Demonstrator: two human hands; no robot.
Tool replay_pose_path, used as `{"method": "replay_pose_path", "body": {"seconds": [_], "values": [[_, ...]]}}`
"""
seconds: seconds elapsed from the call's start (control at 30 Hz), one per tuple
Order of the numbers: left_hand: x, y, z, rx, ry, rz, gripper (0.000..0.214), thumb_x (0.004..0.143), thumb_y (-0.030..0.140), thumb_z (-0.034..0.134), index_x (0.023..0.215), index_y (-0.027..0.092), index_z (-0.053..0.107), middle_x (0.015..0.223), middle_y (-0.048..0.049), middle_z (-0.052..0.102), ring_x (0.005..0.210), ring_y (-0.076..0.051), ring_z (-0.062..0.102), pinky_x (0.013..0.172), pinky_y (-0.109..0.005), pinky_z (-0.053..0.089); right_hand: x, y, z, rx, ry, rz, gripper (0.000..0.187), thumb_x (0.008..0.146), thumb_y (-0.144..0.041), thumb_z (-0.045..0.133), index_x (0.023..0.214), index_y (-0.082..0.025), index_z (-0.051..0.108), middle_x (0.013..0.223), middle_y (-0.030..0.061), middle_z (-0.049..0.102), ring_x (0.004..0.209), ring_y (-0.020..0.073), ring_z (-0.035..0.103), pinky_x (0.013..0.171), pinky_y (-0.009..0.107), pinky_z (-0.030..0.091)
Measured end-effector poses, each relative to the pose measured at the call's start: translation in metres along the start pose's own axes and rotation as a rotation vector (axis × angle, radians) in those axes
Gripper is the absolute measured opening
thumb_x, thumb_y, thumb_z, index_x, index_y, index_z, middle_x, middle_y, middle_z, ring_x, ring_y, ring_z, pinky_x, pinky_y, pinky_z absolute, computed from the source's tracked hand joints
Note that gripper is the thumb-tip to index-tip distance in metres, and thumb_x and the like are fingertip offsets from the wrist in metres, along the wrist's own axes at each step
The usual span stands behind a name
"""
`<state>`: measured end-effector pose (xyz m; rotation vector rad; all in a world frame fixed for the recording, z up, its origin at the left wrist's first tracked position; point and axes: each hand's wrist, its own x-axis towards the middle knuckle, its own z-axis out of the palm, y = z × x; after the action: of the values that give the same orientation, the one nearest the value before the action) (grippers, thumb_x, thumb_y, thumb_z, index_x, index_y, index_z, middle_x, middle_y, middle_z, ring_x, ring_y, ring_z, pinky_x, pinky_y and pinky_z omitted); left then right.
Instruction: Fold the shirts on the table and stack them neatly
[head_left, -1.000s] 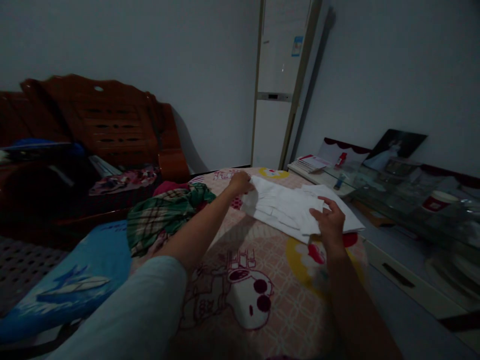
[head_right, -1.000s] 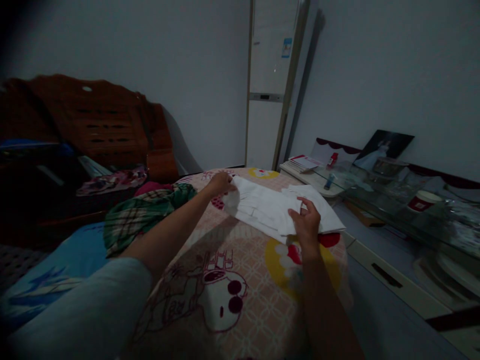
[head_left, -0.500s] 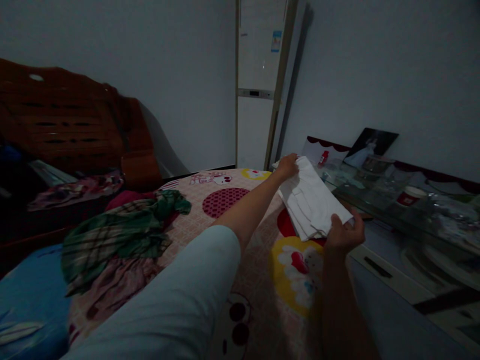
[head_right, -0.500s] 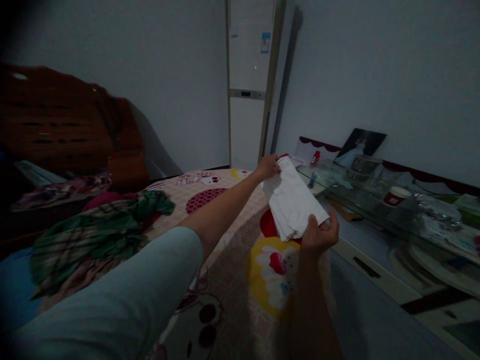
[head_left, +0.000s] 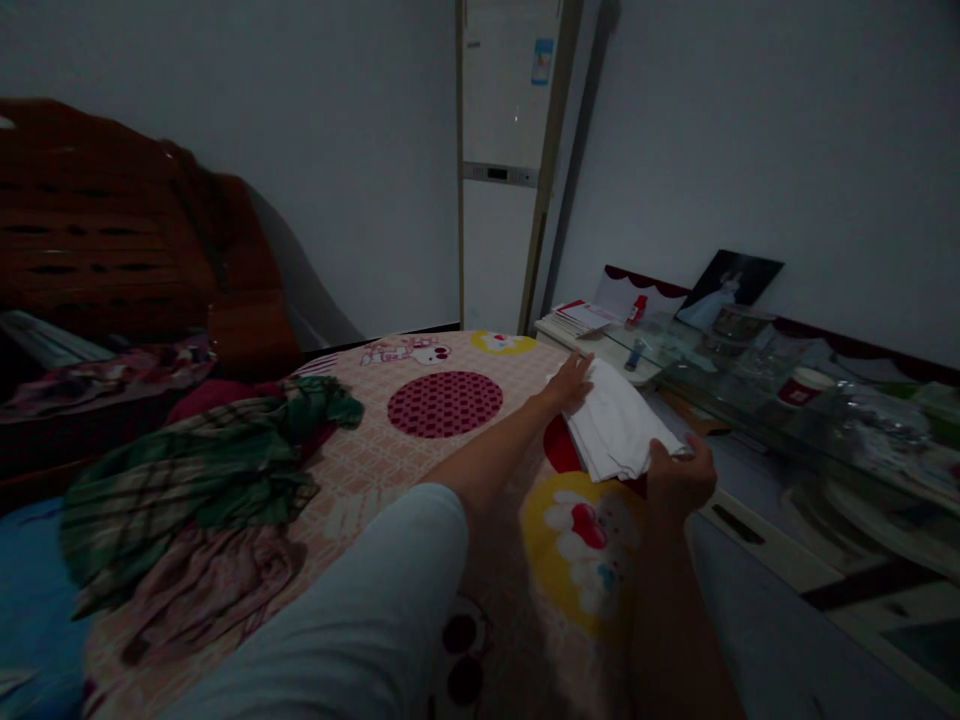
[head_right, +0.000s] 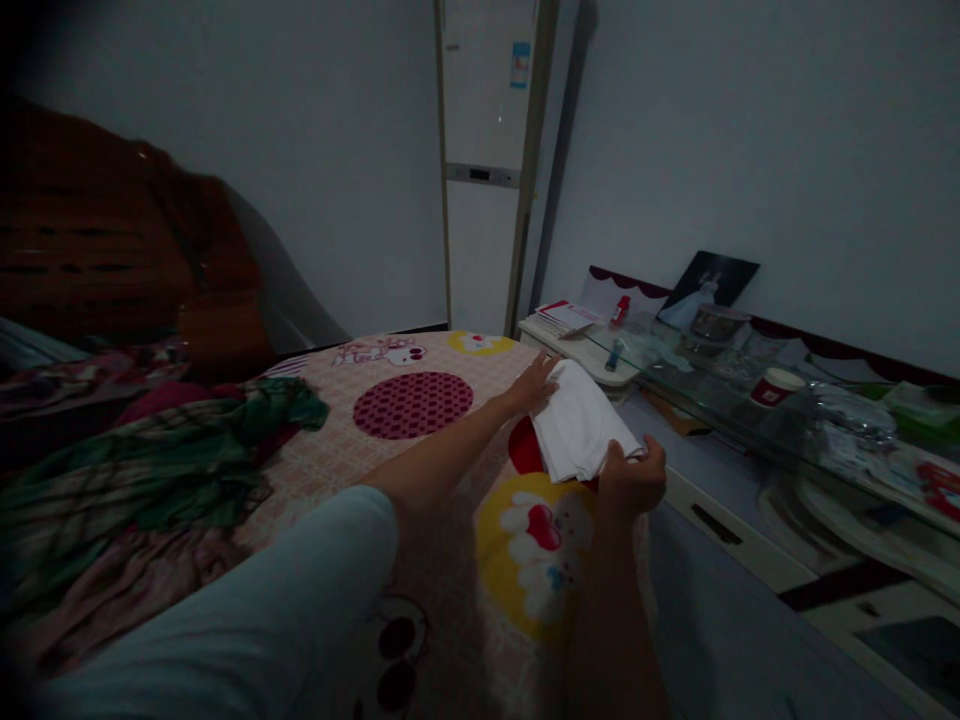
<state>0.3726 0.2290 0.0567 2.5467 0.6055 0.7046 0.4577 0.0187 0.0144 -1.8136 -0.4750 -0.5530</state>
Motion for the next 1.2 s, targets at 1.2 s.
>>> {"method": "replay_pose_path", "body": {"seconds": [1.2], "values": [[-0.319,-0.109,-0.228,0.584,0.35,-0.924,0.021,0.086,0.019,0.052,0.099,0.016,0.068,0.107,-0.0122,0.068,0.103,-0.028,0.06,0.086,-0.034,0.043,-0.13,-0.036,0.072,0.278,-0.994,-0.884,0.039,0.093,-0.042,0.046,0.113,-0.018,0.071,0.122,0.015,0.068,0.115,0.0294,0.062,0.101,0.054,0.048]]}}
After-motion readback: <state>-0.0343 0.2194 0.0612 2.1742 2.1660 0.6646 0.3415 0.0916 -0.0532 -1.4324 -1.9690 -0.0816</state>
